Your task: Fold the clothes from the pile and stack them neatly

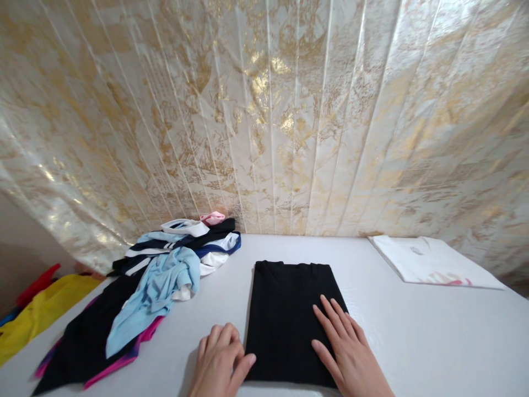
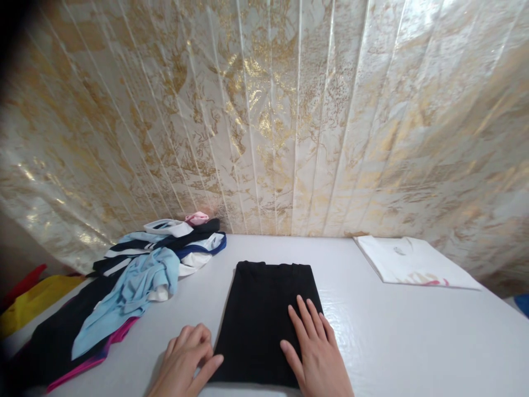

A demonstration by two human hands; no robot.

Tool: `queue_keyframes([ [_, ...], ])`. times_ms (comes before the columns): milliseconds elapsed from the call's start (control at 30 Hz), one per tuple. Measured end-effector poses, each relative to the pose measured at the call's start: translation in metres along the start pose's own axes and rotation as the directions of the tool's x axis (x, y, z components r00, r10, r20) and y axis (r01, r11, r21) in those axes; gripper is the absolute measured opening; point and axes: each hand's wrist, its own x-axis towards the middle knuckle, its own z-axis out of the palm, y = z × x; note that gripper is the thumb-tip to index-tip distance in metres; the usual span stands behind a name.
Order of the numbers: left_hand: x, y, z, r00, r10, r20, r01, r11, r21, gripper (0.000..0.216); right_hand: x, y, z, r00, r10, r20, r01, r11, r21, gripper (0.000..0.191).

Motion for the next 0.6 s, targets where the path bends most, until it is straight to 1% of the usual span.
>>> queue_keyframes([
  [67,0.000,0.003,-0.001,1.000,-0.002,-0.026,0.003,1.000,0.023,0.017,0.006,0.005,-0.005,0.999,0.031,0.032,-0.033,0.997,0.068,0.053],
  [133,0.002,0.007,-0.001,0.997,-0.007,-0.081,0.009,1.000,0.025,0.001,0.023,0.007,-0.014,0.997,0.059,0.051,-0.065,0.988,0.138,0.049],
  [167,0.004,0.009,-0.001,0.994,0.000,-0.111,0.002,1.000,0.017,0.007,0.035,0.006,-0.020,0.997,0.061,0.055,-0.070,0.982,0.177,0.047],
  [233,0.011,0.015,0.000,0.989,0.059,-0.135,-0.059,0.998,-0.002,0.018,0.068,-0.001,-0.033,0.998,0.031,0.062,-0.047,0.962,0.268,0.042],
  [333,0.027,0.023,0.007,0.981,0.180,-0.072,-0.179,0.984,0.022,0.035,0.127,-0.026,-0.043,0.994,-0.030,0.103,-0.014,0.916,0.401,0.034],
  [400,0.038,0.029,0.013,0.976,0.219,-0.004,-0.218,0.974,0.057,0.043,0.161,-0.046,-0.037,0.991,-0.020,0.134,-0.038,0.909,0.416,0.029],
  [467,0.047,0.033,0.020,0.971,0.234,0.042,-0.237,0.969,0.072,0.048,0.187,-0.063,-0.022,0.986,-0.023,0.165,-0.048,0.907,0.418,0.023],
  [533,0.052,0.034,0.025,0.967,0.246,0.062,-0.250,0.966,0.070,0.055,0.203,-0.073,-0.004,0.979,-0.027,0.203,-0.061,0.907,0.417,0.016],
  [600,0.053,0.032,0.030,0.966,0.249,0.069,-0.254,0.965,0.064,0.061,0.211,-0.075,0.011,0.971,-0.034,0.238,-0.074,0.901,0.428,0.011],
])
